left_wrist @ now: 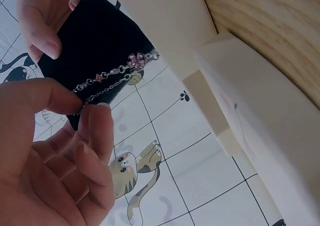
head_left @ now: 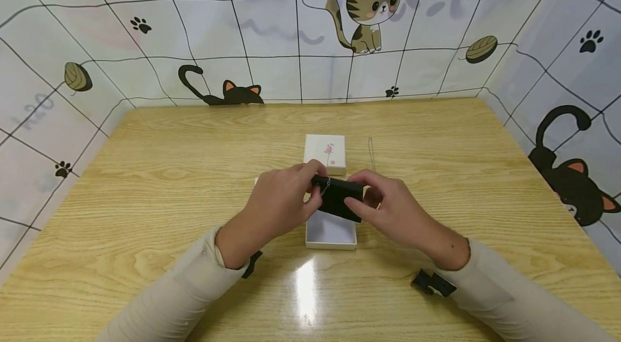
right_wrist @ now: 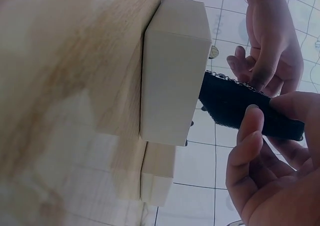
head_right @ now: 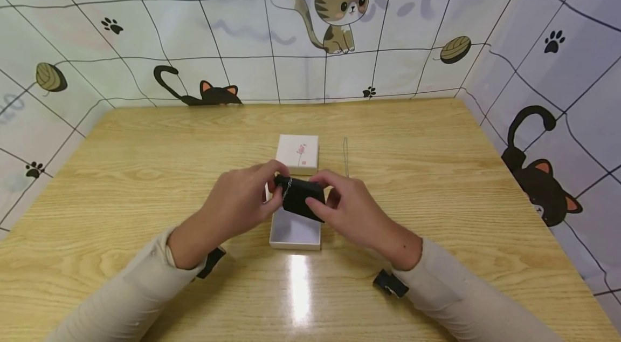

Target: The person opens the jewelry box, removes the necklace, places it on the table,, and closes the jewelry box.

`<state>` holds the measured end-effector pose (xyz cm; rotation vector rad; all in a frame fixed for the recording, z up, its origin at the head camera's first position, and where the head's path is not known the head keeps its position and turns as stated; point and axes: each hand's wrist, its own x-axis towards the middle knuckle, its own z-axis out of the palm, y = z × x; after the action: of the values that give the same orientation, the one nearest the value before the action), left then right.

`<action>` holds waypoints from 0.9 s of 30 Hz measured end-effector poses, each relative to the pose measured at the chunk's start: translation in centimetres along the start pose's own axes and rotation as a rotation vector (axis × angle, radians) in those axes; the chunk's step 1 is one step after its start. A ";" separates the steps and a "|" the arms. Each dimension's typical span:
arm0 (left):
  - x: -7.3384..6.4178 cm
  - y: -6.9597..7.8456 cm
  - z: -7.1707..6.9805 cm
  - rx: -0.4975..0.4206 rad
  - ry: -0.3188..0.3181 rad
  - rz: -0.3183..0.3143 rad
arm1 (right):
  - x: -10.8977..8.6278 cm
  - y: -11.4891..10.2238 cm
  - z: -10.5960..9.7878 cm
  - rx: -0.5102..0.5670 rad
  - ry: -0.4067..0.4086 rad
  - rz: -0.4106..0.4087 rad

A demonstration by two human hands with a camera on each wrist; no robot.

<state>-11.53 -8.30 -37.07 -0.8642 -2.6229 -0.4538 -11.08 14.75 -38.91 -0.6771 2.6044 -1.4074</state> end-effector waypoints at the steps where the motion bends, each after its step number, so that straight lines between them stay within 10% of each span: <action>1: 0.0 0.0 0.0 0.001 0.004 0.002 | 0.0 0.0 0.0 0.000 0.000 -0.002; 27: 0.0 0.2 0.3 0.034 0.097 0.048 | -0.1 0.1 0.0 -0.020 -0.010 -0.040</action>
<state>-11.47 -8.08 -37.29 -0.8694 -2.5087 -0.4261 -11.04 14.85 -38.95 -0.7408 2.6151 -1.3867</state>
